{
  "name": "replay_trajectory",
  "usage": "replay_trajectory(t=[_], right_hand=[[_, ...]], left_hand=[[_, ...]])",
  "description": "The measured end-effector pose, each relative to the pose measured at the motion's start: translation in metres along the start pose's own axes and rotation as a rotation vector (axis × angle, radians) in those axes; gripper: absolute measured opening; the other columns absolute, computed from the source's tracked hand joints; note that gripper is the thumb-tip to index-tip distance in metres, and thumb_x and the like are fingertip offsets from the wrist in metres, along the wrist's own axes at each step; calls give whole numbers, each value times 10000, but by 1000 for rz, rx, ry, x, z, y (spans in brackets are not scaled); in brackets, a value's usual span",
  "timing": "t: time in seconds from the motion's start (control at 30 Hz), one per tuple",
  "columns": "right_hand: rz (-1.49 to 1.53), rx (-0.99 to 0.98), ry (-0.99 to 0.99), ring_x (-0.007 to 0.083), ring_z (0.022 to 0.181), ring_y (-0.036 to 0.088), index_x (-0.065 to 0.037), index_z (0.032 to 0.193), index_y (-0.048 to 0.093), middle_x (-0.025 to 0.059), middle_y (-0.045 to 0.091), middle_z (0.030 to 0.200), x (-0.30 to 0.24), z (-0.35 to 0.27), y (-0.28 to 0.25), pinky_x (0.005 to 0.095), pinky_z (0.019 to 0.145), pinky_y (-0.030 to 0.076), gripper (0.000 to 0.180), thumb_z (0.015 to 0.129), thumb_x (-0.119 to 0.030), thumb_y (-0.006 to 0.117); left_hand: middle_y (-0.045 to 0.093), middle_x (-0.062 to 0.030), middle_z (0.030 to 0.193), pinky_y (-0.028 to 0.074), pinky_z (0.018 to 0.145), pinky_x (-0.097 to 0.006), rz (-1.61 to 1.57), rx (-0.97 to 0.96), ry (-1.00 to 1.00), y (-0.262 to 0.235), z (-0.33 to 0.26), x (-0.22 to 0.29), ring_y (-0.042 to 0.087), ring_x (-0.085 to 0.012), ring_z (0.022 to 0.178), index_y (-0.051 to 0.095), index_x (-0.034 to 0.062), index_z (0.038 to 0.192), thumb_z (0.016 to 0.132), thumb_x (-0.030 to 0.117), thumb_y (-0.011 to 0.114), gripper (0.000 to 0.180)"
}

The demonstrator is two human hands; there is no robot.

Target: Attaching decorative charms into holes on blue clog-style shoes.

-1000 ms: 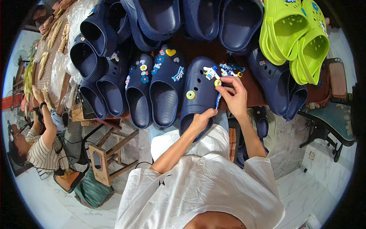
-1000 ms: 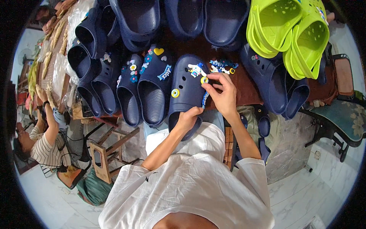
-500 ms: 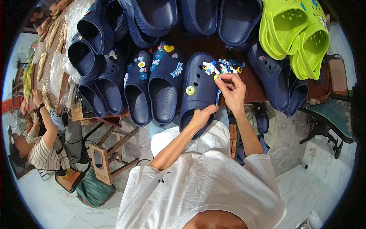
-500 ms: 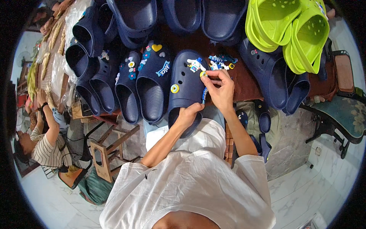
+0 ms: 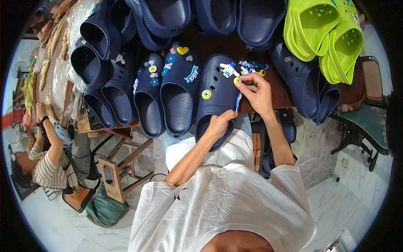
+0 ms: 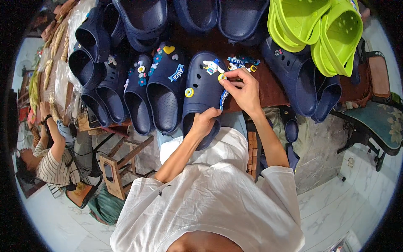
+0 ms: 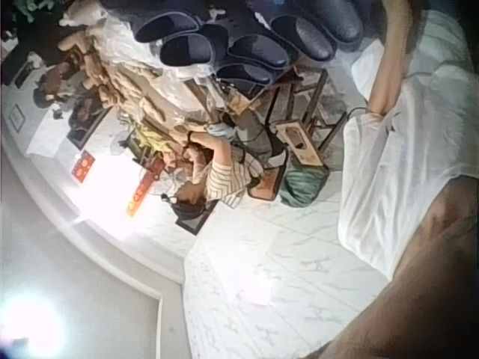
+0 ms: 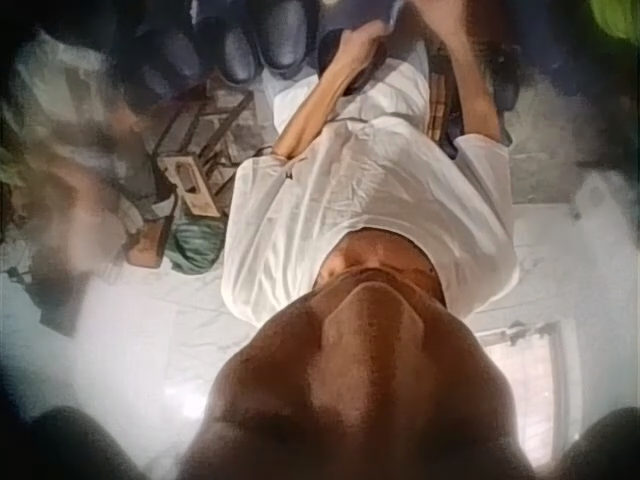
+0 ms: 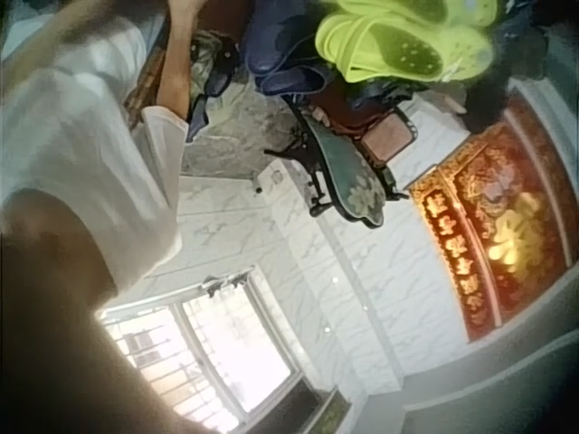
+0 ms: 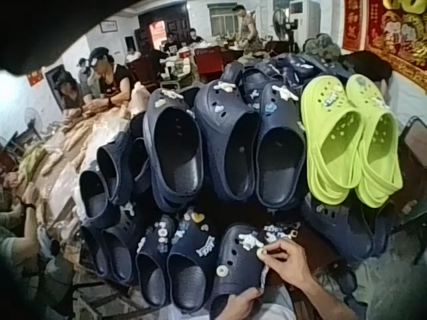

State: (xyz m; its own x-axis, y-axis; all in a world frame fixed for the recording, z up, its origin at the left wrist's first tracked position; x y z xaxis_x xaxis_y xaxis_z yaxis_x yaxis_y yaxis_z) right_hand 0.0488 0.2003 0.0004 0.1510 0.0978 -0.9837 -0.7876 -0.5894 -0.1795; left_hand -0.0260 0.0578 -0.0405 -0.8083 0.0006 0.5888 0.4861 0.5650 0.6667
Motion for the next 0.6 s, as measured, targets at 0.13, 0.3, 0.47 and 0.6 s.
replay_trajectory(t=[0.13,0.3,0.47,0.6], right_hand=[[-20,5,-27,151,871,648,17,979,657,59,593,976,1,1,-3,278,766,563,182,816,-26,725],[-39,-34,-58,153,886,647,18,1005,661,64,599,998,2,4,-5,274,780,556,184,832,-26,709],[49,31,-27,155,933,634,15,1068,646,75,601,1034,9,-10,-3,280,805,546,196,874,-10,649],[-51,44,-14,165,983,622,6,1172,606,86,600,1067,9,-33,-15,281,826,535,264,909,2,582]], left_hand=[[613,-51,1033,461,839,-304,59,-17,-51,-13,4,-4,588,-167,922,581,-20,1101,726,-74,585,379],[624,-48,1004,463,845,-301,17,-37,-32,-5,4,3,597,-165,900,584,-12,1098,732,-64,605,370],[613,-56,1039,458,862,-301,62,27,-14,4,0,4,590,-162,924,568,-14,1129,742,-53,617,392],[582,-62,1129,441,894,-276,186,110,119,16,-7,14,561,-150,1002,535,-50,1202,822,91,672,427]])
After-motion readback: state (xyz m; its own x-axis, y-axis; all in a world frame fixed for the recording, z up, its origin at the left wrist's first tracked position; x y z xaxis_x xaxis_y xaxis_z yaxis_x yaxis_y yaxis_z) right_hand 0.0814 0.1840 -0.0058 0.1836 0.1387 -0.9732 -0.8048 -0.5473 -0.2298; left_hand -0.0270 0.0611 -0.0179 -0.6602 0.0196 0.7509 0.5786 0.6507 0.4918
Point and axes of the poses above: each hand's wrist, its own z-axis towards the middle knuckle, its own y-axis out of the palm, x = y × z, the point moved 1 cm from there along z, towards the middle knuckle
